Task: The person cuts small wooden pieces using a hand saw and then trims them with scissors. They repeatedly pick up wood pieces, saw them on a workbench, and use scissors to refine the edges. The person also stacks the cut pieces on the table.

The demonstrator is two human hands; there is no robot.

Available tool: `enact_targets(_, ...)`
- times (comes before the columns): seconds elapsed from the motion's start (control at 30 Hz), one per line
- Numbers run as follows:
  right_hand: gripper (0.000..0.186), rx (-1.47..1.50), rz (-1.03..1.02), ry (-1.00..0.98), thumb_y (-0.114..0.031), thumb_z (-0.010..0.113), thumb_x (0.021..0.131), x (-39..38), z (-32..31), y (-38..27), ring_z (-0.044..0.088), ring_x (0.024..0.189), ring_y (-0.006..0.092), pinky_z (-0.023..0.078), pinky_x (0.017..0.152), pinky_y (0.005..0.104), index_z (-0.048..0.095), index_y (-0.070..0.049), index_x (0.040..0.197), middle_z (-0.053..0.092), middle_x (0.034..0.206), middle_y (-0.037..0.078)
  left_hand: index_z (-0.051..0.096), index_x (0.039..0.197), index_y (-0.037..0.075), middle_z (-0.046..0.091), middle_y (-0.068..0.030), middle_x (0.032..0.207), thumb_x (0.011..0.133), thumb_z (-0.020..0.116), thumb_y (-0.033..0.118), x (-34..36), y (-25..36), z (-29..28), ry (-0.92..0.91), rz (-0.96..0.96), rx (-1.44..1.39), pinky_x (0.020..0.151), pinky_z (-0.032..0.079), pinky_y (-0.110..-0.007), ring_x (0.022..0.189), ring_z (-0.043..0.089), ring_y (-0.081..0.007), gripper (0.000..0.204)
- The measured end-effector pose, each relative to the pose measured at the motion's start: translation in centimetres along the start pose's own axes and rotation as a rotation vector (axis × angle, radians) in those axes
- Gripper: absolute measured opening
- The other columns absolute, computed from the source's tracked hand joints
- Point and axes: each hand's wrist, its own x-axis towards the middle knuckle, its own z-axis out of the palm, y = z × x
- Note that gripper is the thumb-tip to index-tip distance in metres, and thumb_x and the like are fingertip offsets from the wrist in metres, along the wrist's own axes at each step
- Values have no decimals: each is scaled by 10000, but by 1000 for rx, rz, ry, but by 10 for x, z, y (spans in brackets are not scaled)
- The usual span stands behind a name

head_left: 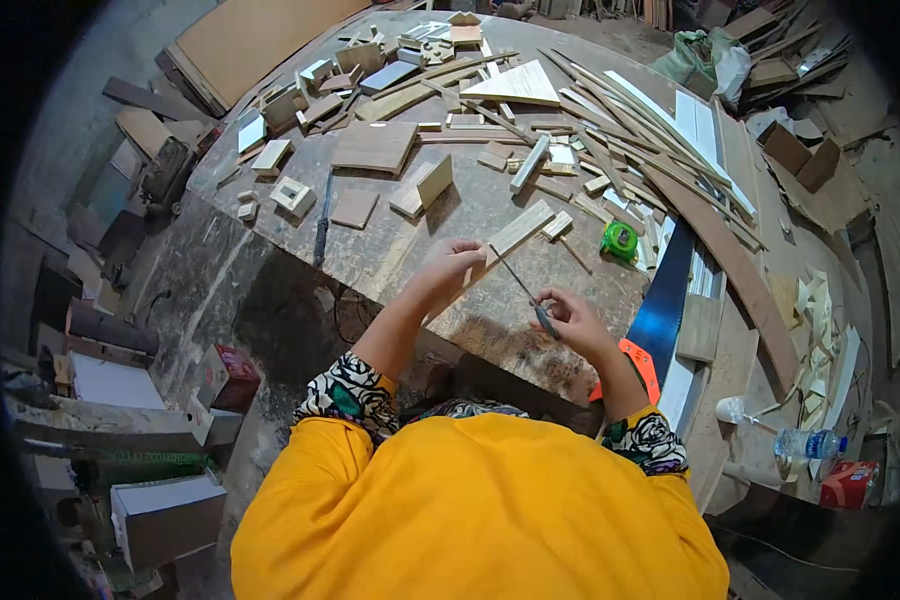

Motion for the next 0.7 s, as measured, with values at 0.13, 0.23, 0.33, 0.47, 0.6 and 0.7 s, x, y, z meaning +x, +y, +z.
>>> enact_targets(0.13,331,132,-47,50,-150,735,788,-4,14,-5,504,663,34,395,564,213,587,-51,1067,573,784,-44,632,1071,-7,590,21,828,858,622,233,-7,4,0,-34,-16,19,627,402,-235,694,502,-71,321)
enact_targets(0.23,341,110,-89,23,-150,719,806,-7,17,1,527,727,37,419,619,206,605,-36,1107,589,824,-35,624,1085,-17,598,16,849,873,617,233,-11,8,2,-141,31,56,651,413,-232,718,513,-71,328)
enact_targets(0.33,328,6,-70,17,-147,712,815,-10,15,-4,538,767,48,435,673,213,623,-24,1106,597,852,-28,619,1081,-24,603,16,903,893,606,227,-11,10,8,-266,76,145,715,421,-229,798,521,-62,314)
enact_targets(0.47,310,59,-82,74,-135,722,801,-13,21,0,525,749,44,435,681,219,627,-8,1067,592,852,-31,614,1098,-37,615,8,917,874,634,225,-11,7,8,-261,45,208,743,429,-231,834,537,-66,345)
enact_targets(0.6,308,87,-116,84,-129,740,785,-15,15,3,529,755,44,437,679,220,633,0,1044,594,856,-30,620,1090,-22,619,7,920,871,630,207,-7,15,12,-333,-53,24,749,425,-230,823,542,-74,316)
enact_targets(0.7,309,103,-116,106,-131,756,771,-13,11,12,529,738,45,436,659,214,639,2,1024,595,842,-31,616,1099,-14,614,14,901,871,630,195,0,8,14,-374,-64,-66,737,421,-229,803,538,-74,309)
